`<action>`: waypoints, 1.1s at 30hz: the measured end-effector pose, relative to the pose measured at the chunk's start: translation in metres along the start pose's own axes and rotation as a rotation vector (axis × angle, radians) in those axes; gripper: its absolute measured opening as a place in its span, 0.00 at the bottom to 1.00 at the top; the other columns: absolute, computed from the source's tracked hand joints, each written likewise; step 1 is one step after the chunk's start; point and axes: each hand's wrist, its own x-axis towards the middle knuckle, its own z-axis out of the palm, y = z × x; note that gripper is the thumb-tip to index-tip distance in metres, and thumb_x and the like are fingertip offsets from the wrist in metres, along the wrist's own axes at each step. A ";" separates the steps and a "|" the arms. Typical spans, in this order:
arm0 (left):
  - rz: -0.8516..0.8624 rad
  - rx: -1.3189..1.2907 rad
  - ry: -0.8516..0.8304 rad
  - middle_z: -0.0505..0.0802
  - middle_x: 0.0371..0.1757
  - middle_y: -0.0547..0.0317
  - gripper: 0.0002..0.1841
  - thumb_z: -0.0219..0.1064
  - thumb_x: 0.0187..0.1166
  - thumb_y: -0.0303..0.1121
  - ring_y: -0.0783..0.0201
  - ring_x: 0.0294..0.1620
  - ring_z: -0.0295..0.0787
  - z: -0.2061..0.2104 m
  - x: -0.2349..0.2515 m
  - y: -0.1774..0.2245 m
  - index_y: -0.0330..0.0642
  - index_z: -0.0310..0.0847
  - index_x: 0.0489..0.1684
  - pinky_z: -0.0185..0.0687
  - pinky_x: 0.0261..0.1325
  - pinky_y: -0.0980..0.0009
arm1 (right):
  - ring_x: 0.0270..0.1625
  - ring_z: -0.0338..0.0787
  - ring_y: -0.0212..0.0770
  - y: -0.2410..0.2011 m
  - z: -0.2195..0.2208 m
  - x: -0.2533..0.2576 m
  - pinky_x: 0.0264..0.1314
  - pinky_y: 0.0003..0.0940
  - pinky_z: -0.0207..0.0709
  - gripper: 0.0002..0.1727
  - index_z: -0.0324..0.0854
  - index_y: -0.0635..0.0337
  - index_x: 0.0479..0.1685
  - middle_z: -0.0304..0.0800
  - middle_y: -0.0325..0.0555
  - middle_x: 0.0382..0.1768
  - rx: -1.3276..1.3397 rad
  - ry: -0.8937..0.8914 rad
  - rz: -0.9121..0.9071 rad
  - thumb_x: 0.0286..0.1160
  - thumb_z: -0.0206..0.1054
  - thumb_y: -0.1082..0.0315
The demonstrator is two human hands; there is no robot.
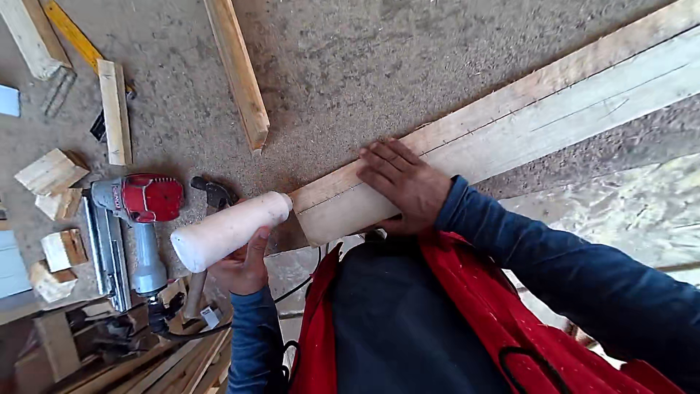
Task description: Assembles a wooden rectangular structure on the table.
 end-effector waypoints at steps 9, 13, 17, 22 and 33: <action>0.088 -0.029 -0.029 0.95 0.54 0.62 0.35 0.86 0.59 0.26 0.59 0.55 0.95 0.002 0.009 -0.007 0.43 0.71 0.67 0.94 0.61 0.55 | 0.87 0.65 0.71 0.001 0.001 0.000 0.90 0.67 0.52 0.61 0.74 0.59 0.77 0.68 0.68 0.84 -0.003 0.020 -0.002 0.39 0.74 0.24; 0.087 -0.048 -0.028 0.95 0.53 0.61 0.34 0.85 0.60 0.25 0.58 0.54 0.95 0.000 0.007 -0.007 0.44 0.72 0.66 0.94 0.60 0.55 | 0.87 0.66 0.71 0.001 0.001 0.000 0.90 0.67 0.52 0.60 0.74 0.58 0.76 0.69 0.69 0.83 -0.018 0.024 -0.004 0.38 0.73 0.25; 0.101 -0.066 -0.010 0.94 0.53 0.58 0.34 0.85 0.61 0.25 0.56 0.54 0.95 -0.001 0.006 -0.015 0.42 0.70 0.66 0.94 0.59 0.53 | 0.86 0.66 0.70 0.001 0.000 0.000 0.90 0.66 0.54 0.60 0.74 0.57 0.76 0.69 0.68 0.84 -0.024 0.016 0.002 0.39 0.72 0.24; 0.083 -0.079 -0.039 0.95 0.52 0.59 0.32 0.85 0.62 0.27 0.57 0.54 0.95 -0.001 0.004 -0.011 0.43 0.72 0.65 0.94 0.59 0.53 | 0.87 0.66 0.71 0.001 0.000 0.000 0.90 0.66 0.52 0.61 0.73 0.58 0.77 0.68 0.69 0.84 -0.023 -0.003 0.003 0.40 0.72 0.23; 0.075 -0.057 -0.074 0.95 0.53 0.63 0.33 0.85 0.60 0.24 0.60 0.54 0.95 -0.010 -0.025 0.009 0.48 0.74 0.66 0.94 0.59 0.57 | 0.87 0.66 0.70 0.002 0.002 -0.001 0.91 0.65 0.53 0.60 0.74 0.59 0.75 0.69 0.69 0.83 -0.028 0.026 -0.001 0.40 0.71 0.22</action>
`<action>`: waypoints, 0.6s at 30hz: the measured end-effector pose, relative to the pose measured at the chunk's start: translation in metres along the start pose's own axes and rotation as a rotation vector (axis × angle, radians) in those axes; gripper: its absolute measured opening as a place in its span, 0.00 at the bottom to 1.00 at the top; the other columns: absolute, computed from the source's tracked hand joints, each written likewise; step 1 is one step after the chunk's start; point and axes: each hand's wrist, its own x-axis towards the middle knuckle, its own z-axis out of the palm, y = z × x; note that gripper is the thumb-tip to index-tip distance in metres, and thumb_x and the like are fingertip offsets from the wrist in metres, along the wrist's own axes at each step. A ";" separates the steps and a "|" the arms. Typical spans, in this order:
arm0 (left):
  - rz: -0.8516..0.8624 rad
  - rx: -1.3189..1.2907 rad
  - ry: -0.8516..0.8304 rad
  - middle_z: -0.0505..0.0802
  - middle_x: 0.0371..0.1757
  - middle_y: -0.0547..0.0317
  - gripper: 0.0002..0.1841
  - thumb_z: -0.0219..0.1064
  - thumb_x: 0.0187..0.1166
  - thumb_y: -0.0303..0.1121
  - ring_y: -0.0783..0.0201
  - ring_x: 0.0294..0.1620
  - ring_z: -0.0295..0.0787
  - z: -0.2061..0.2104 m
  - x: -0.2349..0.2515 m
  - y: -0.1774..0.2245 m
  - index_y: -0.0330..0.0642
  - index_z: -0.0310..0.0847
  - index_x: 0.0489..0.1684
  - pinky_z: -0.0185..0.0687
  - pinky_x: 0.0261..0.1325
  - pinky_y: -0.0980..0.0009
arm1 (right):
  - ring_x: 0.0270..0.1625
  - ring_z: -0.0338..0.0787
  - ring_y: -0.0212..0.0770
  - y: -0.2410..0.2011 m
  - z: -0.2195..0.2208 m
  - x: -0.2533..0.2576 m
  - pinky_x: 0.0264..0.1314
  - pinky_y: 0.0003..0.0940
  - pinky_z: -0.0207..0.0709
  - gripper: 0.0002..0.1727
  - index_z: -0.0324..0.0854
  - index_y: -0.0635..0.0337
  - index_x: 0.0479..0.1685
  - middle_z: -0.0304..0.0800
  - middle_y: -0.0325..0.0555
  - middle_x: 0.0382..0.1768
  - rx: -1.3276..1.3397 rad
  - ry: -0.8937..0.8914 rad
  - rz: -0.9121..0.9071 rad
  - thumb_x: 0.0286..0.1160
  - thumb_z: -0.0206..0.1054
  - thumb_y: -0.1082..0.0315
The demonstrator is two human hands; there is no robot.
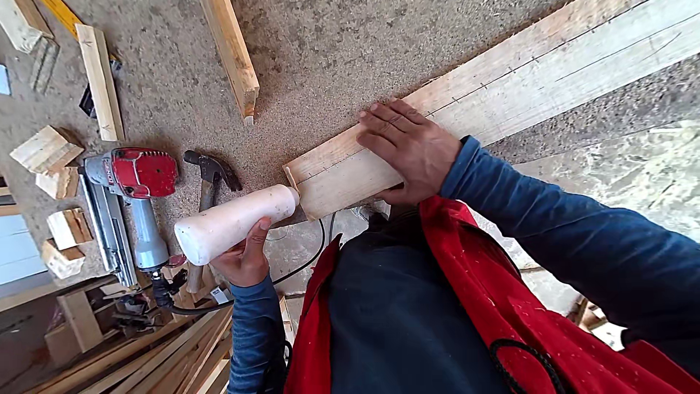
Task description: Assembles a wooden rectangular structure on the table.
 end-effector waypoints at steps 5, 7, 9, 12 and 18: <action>-0.064 0.001 -0.025 0.95 0.54 0.64 0.32 0.85 0.62 0.25 0.60 0.55 0.95 -0.005 -0.017 0.010 0.50 0.75 0.66 0.94 0.60 0.57 | 0.87 0.66 0.70 0.000 0.000 0.000 0.91 0.65 0.51 0.60 0.74 0.59 0.75 0.69 0.68 0.84 0.016 0.011 -0.005 0.40 0.72 0.23; -0.074 0.007 -0.032 0.96 0.53 0.66 0.30 0.85 0.62 0.26 0.61 0.53 0.96 -0.005 -0.022 0.015 0.53 0.77 0.64 0.95 0.59 0.58 | 0.87 0.66 0.70 0.000 0.000 0.000 0.91 0.65 0.51 0.60 0.74 0.59 0.76 0.69 0.68 0.84 0.019 0.013 -0.003 0.39 0.72 0.23; -0.078 0.006 -0.044 0.96 0.52 0.66 0.29 0.85 0.61 0.26 0.62 0.52 0.96 -0.006 -0.026 0.018 0.53 0.79 0.63 0.95 0.57 0.59 | 0.87 0.66 0.70 0.000 0.000 0.000 0.91 0.66 0.51 0.61 0.74 0.59 0.76 0.69 0.69 0.83 0.018 0.014 -0.004 0.40 0.71 0.22; -0.088 0.015 -0.061 0.96 0.52 0.65 0.31 0.85 0.60 0.26 0.61 0.52 0.96 -0.011 -0.031 0.019 0.52 0.78 0.64 0.96 0.57 0.59 | 0.87 0.66 0.70 0.000 0.000 0.000 0.91 0.66 0.51 0.60 0.74 0.60 0.76 0.69 0.69 0.83 0.015 0.015 -0.005 0.41 0.71 0.22; -0.033 0.132 -0.107 0.96 0.55 0.63 0.29 0.85 0.62 0.28 0.60 0.56 0.95 -0.007 -0.027 0.020 0.50 0.79 0.65 0.94 0.60 0.58 | 0.87 0.65 0.70 0.002 -0.001 0.001 0.92 0.66 0.50 0.60 0.74 0.59 0.76 0.68 0.69 0.84 0.009 0.006 -0.004 0.41 0.71 0.23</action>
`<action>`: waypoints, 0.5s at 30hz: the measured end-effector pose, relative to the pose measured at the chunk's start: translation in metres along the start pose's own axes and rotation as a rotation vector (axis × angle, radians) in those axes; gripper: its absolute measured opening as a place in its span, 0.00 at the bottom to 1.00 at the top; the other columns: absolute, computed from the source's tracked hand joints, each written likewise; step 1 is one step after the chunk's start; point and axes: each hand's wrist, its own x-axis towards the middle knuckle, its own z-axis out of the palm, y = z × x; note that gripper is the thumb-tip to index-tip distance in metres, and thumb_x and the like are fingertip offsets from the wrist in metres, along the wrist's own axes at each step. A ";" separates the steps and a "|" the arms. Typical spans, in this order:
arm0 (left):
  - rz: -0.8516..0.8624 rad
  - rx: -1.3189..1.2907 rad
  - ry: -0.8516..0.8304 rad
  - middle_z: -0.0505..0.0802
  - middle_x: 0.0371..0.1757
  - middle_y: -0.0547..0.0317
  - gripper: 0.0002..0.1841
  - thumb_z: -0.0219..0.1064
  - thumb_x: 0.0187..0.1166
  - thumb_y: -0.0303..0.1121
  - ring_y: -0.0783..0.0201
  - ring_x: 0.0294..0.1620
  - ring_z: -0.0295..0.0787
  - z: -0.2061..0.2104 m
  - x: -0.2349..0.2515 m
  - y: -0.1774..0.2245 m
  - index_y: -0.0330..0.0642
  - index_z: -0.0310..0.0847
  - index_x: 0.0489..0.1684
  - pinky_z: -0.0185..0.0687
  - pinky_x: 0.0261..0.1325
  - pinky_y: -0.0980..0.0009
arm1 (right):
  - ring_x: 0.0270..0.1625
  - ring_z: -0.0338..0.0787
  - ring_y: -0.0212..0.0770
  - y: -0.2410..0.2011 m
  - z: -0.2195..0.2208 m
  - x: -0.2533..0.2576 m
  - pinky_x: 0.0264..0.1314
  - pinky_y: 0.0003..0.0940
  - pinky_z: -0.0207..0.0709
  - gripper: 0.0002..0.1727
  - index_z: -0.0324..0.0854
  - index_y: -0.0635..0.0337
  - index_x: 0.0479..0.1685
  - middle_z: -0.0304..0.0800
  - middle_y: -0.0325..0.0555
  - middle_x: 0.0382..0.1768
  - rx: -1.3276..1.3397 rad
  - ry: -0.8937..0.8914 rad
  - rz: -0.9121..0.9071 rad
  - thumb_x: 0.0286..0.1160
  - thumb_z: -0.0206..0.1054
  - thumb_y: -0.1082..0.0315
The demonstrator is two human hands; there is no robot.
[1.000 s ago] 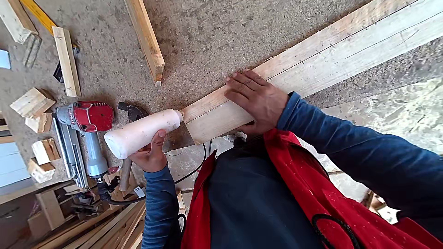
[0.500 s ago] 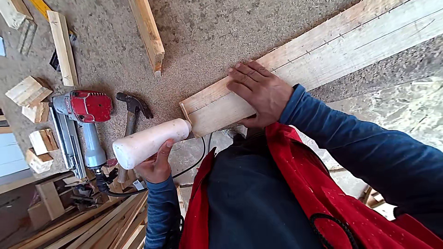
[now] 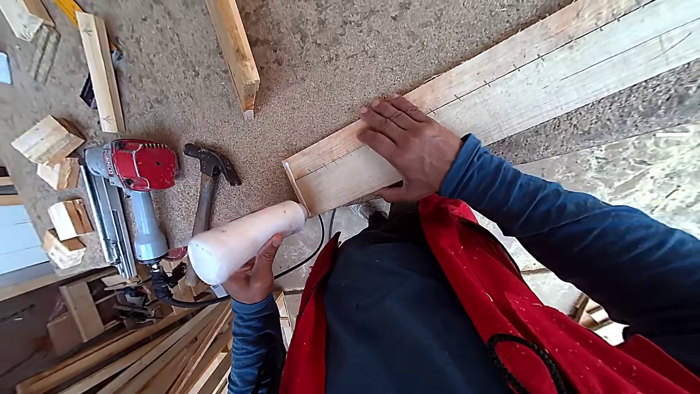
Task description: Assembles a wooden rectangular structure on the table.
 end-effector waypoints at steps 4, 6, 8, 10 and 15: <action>0.217 0.224 -0.149 0.88 0.72 0.53 0.34 0.83 0.65 0.32 0.49 0.75 0.84 -0.003 0.026 0.008 0.46 0.76 0.75 0.82 0.78 0.48 | 0.89 0.61 0.70 -0.002 -0.003 0.000 0.92 0.67 0.48 0.61 0.73 0.59 0.78 0.64 0.69 0.86 0.020 -0.030 0.012 0.40 0.74 0.25; 0.273 0.210 -0.216 0.86 0.75 0.57 0.32 0.81 0.66 0.33 0.49 0.79 0.80 0.003 0.045 0.025 0.53 0.78 0.74 0.78 0.81 0.47 | 0.91 0.57 0.72 -0.005 -0.006 -0.002 0.93 0.69 0.43 0.60 0.73 0.57 0.79 0.60 0.70 0.88 0.037 -0.056 0.016 0.40 0.76 0.26; 0.341 0.251 -0.362 0.85 0.76 0.60 0.21 0.71 0.77 0.38 0.53 0.82 0.76 0.025 0.073 0.038 0.56 0.79 0.69 0.74 0.84 0.49 | 0.93 0.51 0.71 -0.003 -0.011 -0.002 0.94 0.69 0.39 0.60 0.73 0.52 0.82 0.56 0.69 0.90 0.051 -0.071 0.017 0.41 0.79 0.27; 0.527 0.325 -0.487 0.88 0.73 0.55 0.15 0.66 0.83 0.38 0.50 0.81 0.78 0.070 0.107 0.049 0.50 0.81 0.65 0.76 0.83 0.49 | 0.92 0.53 0.71 -0.001 -0.016 0.000 0.93 0.71 0.40 0.54 0.77 0.49 0.80 0.61 0.63 0.89 0.075 -0.089 0.014 0.45 0.83 0.32; 0.537 0.768 -0.396 0.74 0.87 0.55 0.27 0.70 0.74 0.30 0.52 0.90 0.65 0.166 0.202 0.062 0.51 0.79 0.77 0.66 0.88 0.48 | 0.79 0.76 0.71 0.009 0.007 0.013 0.77 0.73 0.70 0.50 0.75 0.55 0.78 0.78 0.66 0.77 0.203 -0.102 0.027 0.50 0.83 0.40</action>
